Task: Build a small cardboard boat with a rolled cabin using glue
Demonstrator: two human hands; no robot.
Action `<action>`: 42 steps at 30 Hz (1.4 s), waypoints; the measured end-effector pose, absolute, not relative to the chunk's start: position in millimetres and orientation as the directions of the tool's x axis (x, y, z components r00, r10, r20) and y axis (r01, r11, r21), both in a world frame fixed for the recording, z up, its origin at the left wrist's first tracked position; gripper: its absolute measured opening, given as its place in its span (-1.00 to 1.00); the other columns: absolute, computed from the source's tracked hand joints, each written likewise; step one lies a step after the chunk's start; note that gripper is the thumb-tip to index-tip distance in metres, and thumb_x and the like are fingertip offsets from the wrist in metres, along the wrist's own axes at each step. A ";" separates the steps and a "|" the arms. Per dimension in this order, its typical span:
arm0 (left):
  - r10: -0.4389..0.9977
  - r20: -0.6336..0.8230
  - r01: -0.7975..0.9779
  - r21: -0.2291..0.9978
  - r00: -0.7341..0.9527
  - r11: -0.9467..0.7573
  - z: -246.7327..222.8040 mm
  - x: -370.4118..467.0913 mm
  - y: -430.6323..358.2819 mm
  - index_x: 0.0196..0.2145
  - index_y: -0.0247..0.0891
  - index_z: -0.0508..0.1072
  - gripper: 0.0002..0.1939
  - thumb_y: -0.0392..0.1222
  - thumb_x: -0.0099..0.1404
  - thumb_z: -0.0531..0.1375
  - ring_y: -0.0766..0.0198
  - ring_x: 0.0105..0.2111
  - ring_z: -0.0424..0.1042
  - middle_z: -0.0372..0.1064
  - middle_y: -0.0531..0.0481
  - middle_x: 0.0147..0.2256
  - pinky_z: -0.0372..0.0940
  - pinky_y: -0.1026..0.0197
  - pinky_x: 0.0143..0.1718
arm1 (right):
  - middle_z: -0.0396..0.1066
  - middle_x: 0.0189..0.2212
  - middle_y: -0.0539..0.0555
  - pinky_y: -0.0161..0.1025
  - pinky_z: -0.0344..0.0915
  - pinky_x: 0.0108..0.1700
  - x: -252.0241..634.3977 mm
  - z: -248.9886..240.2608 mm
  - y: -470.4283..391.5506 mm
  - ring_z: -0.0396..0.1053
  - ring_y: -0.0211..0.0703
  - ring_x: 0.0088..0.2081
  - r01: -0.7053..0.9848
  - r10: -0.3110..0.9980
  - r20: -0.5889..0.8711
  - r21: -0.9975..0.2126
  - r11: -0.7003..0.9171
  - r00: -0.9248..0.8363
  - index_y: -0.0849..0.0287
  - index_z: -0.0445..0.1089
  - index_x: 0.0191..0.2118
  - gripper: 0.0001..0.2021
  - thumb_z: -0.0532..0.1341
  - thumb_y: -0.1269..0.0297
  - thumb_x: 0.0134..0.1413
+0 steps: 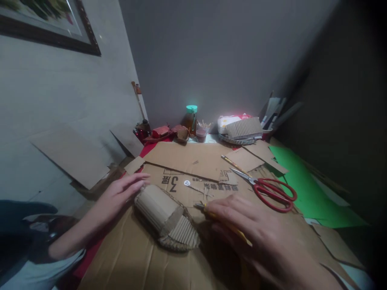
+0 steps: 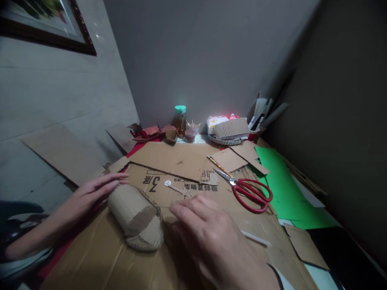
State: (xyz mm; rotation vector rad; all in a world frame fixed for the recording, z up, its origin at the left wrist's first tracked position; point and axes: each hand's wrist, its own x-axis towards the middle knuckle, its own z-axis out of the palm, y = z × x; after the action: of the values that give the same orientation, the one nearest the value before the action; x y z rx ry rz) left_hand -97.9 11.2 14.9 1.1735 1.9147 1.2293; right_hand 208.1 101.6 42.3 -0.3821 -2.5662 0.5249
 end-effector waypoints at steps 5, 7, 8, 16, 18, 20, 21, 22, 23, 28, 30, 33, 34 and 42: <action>0.906 0.055 0.331 0.939 -0.419 0.096 5.5 -95.8 12.6 0.16 -0.19 0.34 -0.49 0.10 0.35 0.12 -0.05 0.13 0.31 0.50 -0.16 0.03 -0.01 0.00 0.22 | 0.45 -0.22 0.10 -0.11 0.34 -0.17 177.9 33.1 103.2 0.37 -0.06 -0.21 0.280 0.385 0.197 -0.415 0.866 -0.902 0.14 0.35 -0.06 -0.82 0.08 0.42 0.29; 0.917 0.052 0.288 0.955 -0.395 0.070 -1.2 -95.6 13.2 0.16 -0.24 0.32 -0.50 0.05 0.37 0.10 -0.02 0.13 0.33 0.52 -0.18 0.00 0.02 0.03 0.20 | 0.44 -0.27 0.08 -0.17 0.31 -0.21 163.4 30.4 103.8 0.36 -0.09 -0.24 0.308 0.390 0.148 -0.394 0.866 -0.909 0.16 0.34 -0.12 -0.86 0.10 0.44 0.25; 0.923 0.047 0.263 0.963 -0.383 0.060 -4.6 -95.9 14.3 0.15 -0.26 0.32 -0.51 0.03 0.37 0.10 -0.01 0.11 0.34 0.52 -0.18 -0.02 0.06 0.03 0.18 | 0.43 -0.30 0.08 -0.19 0.30 -0.24 156.5 29.7 103.3 0.35 -0.11 -0.26 0.314 0.387 0.133 -0.380 0.870 -0.912 0.17 0.33 -0.16 -0.87 0.11 0.47 0.23; 0.955 0.030 0.142 0.990 -0.295 0.012 -14.7 -98.9 37.7 0.08 -0.27 0.35 -0.62 -0.08 0.37 0.14 0.08 -0.10 0.46 0.48 -0.12 -0.10 0.28 -0.12 0.02 | 0.37 -0.39 0.12 -0.19 0.13 -0.30 129.8 15.4 101.8 0.27 -0.06 -0.31 0.375 0.402 0.120 -0.199 0.905 -0.908 0.24 0.29 -0.16 -0.72 0.07 0.63 0.00; 0.959 0.034 0.131 0.991 -0.281 0.003 -13.2 -98.1 41.4 0.05 -0.27 0.37 -0.65 -0.07 0.38 0.15 0.09 -0.12 0.47 0.47 -0.10 -0.12 0.31 -0.11 -0.02 | 0.36 -0.39 0.11 -0.20 0.12 -0.32 128.7 8.8 103.8 0.28 -0.05 -0.30 0.396 0.419 0.122 -0.175 0.901 -0.900 0.27 0.26 -0.05 -0.63 0.08 0.63 -0.02; 0.960 0.054 0.135 0.991 -0.276 -0.017 -12.4 -96.9 44.0 0.03 -0.27 0.38 -0.66 -0.07 0.38 0.15 0.09 -0.11 0.46 0.47 -0.10 -0.13 0.31 -0.11 -0.01 | 0.36 -0.41 0.08 -0.21 0.11 -0.36 128.2 4.3 104.0 0.29 -0.07 -0.34 0.422 0.443 0.120 -0.165 0.892 -0.889 0.29 0.21 0.02 -0.56 0.09 0.62 -0.05; 0.959 0.067 0.142 0.989 -0.274 -0.029 -12.5 -96.3 45.2 0.02 -0.28 0.39 -0.67 -0.07 0.38 0.15 0.09 -0.10 0.46 0.47 -0.09 -0.14 0.30 -0.11 0.00 | 0.36 -0.43 0.05 -0.22 0.11 -0.38 128.1 3.3 103.3 0.29 -0.10 -0.37 0.430 0.451 0.117 -0.164 0.888 -0.885 0.30 0.20 0.04 -0.54 0.09 0.62 -0.05; 0.959 0.081 0.150 0.988 -0.273 -0.040 -12.9 -95.7 46.5 0.02 -0.27 0.40 -0.68 -0.07 0.38 0.15 0.09 -0.10 0.46 0.47 -0.08 -0.15 0.29 -0.12 0.01 | 0.35 -0.43 0.02 -0.23 0.12 -0.39 128.0 3.0 102.0 0.30 -0.12 -0.39 0.435 0.455 0.114 -0.166 0.885 -0.883 0.29 0.19 0.05 -0.54 0.10 0.62 -0.04; 0.958 0.093 0.159 0.986 -0.271 -0.050 -13.6 -95.2 47.9 0.00 -0.28 0.41 -0.68 -0.06 0.39 0.15 0.09 -0.10 0.46 0.48 -0.08 -0.16 0.28 -0.12 0.02 | 0.35 -0.43 0.00 -0.24 0.14 -0.39 127.8 3.6 100.5 0.30 -0.15 -0.40 0.437 0.458 0.112 -0.168 0.883 -0.882 0.29 0.19 0.05 -0.55 0.10 0.61 -0.02; 0.960 0.129 0.199 0.977 -0.249 -0.079 -21.9 -93.2 58.2 -0.07 -0.29 0.45 -0.70 -0.04 0.39 0.15 0.09 -0.09 0.45 0.48 -0.08 -0.15 0.27 -0.14 0.04 | 0.35 -0.39 -0.01 -0.24 0.26 -0.34 126.3 14.6 93.5 0.35 -0.17 -0.36 0.439 0.461 0.100 -0.183 0.880 -0.882 0.28 0.25 -0.03 -0.66 0.14 0.58 0.04; 0.964 0.132 0.205 0.975 -0.232 -0.084 -25.8 -93.2 62.1 -0.10 -0.29 0.47 -0.72 -0.05 0.38 0.16 0.09 -0.06 0.44 0.46 -0.10 -0.09 0.27 -0.13 0.04 | 0.37 -0.35 -0.01 -0.25 0.29 -0.31 125.2 20.1 91.7 0.36 -0.19 -0.34 0.426 0.448 0.088 -0.189 0.885 -0.890 0.26 0.28 -0.09 -0.75 0.15 0.57 0.09; 0.971 0.123 0.205 0.975 -0.204 -0.081 -28.4 -93.3 64.6 -0.12 -0.29 0.48 -0.74 -0.06 0.37 0.18 0.08 -0.03 0.43 0.45 -0.11 -0.05 0.28 -0.13 0.04 | 0.38 -0.33 -0.02 -0.27 0.33 -0.32 123.2 26.3 88.9 0.36 -0.24 -0.36 0.428 0.445 0.065 -0.180 0.886 -0.893 0.25 0.30 -0.16 -0.83 0.15 0.58 0.14; 0.973 0.118 0.203 0.976 -0.198 -0.077 -28.0 -93.1 64.4 -0.12 -0.29 0.48 -0.74 -0.07 0.36 0.18 0.08 -0.03 0.43 0.45 -0.11 -0.05 0.28 -0.13 0.04 | 0.38 -0.34 -0.03 -0.28 0.34 -0.32 122.6 27.5 88.1 0.37 -0.25 -0.37 0.436 0.450 0.058 -0.171 0.884 -0.891 0.26 0.31 -0.16 -0.83 0.15 0.59 0.15; 0.985 0.052 0.130 0.991 -0.165 -0.030 -19.4 -87.1 59.0 -0.23 -0.31 0.49 -0.77 -0.08 0.36 0.19 0.16 -0.17 0.48 0.49 -0.07 -0.16 0.37 -0.02 -0.09 | 0.42 -0.33 -0.01 -0.21 0.41 -0.27 119.4 34.6 83.2 0.42 -0.21 -0.34 0.463 0.466 0.003 -0.096 0.881 -0.885 0.28 0.30 0.03 -0.72 0.16 0.56 0.21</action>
State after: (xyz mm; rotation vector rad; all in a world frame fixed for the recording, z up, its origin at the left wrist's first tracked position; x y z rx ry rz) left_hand -87.1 59.0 -19.4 1.2502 1.4105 1.3020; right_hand 119.4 83.2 34.6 -0.7465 -3.0217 0.1438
